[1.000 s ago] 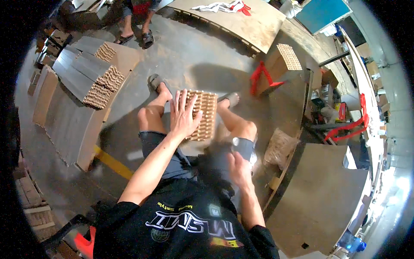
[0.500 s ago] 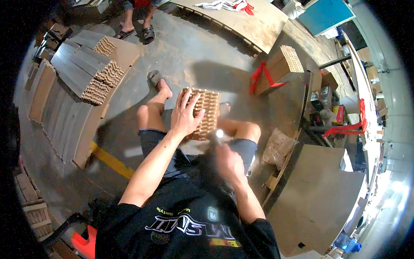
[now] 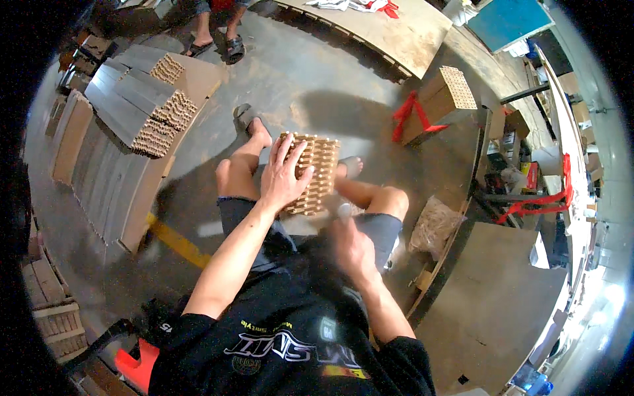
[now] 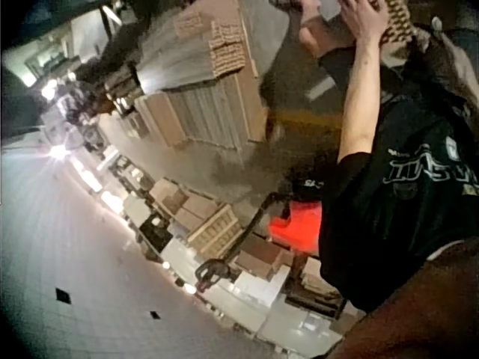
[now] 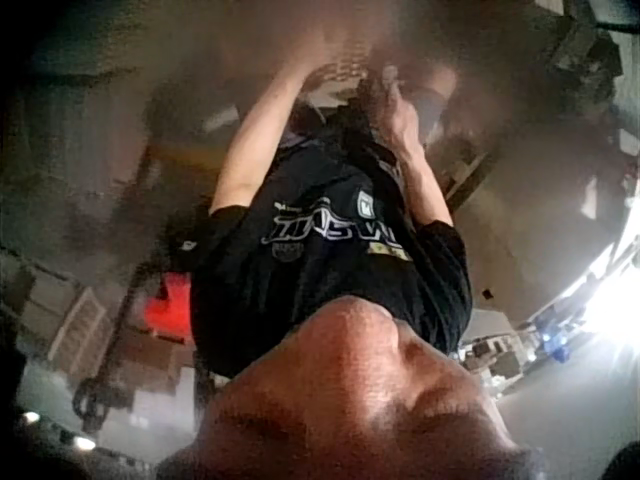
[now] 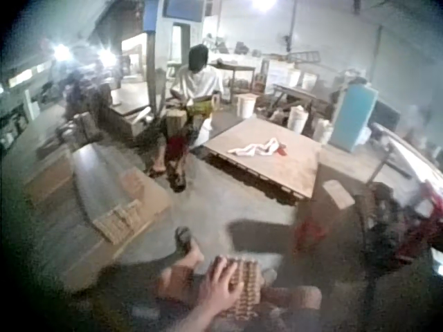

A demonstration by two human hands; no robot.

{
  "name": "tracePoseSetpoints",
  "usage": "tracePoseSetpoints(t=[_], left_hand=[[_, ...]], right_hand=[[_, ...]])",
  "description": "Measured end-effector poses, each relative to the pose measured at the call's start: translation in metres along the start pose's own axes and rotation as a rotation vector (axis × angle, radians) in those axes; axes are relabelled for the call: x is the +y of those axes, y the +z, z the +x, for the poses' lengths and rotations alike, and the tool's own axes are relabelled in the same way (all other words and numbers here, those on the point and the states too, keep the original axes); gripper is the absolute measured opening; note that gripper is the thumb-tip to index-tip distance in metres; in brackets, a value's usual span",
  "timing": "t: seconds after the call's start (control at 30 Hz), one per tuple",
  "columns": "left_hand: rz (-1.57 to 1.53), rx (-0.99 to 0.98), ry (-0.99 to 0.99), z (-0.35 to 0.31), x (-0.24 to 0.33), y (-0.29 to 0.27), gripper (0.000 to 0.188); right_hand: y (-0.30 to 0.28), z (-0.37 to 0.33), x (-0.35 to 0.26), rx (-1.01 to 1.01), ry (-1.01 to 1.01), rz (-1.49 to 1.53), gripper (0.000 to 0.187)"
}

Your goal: The person inserts wooden pegs into holes on a wooden block by hand, then taps the pegs into place using a hammer.

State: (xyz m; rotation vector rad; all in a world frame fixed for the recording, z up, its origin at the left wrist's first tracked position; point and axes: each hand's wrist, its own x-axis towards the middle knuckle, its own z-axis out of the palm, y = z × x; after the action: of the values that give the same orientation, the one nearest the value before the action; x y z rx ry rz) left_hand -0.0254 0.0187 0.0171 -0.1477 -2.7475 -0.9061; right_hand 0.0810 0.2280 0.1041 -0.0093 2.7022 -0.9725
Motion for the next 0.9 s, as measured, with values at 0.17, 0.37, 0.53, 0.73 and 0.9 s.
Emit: tracePoseSetpoints(t=[0.17,0.37,0.53,0.73,0.9], left_hand=[[-0.034,-0.033,-0.045,-0.001,0.001,0.0,0.062],[-0.044,0.005,-0.018,0.0,0.0,0.001,0.061],[-0.019,0.046,-0.008,0.0,-0.003,0.003,0.058],[-0.056,0.043,-0.016,0.0,0.002,0.0,0.058],[-0.045,0.039,-0.02,-0.002,-0.001,0.0,0.058]], right_hand=[[0.0,0.011,-0.001,-0.214,0.031,-0.184,0.03],[0.004,0.012,0.005,-0.129,-0.002,-0.167,0.028],[-0.001,0.013,-0.005,-0.108,-0.077,-0.157,0.027],[0.016,-0.01,0.005,-0.154,0.0,-0.116,0.021],[0.013,-0.002,-0.002,-0.144,0.004,-0.167,0.022]])
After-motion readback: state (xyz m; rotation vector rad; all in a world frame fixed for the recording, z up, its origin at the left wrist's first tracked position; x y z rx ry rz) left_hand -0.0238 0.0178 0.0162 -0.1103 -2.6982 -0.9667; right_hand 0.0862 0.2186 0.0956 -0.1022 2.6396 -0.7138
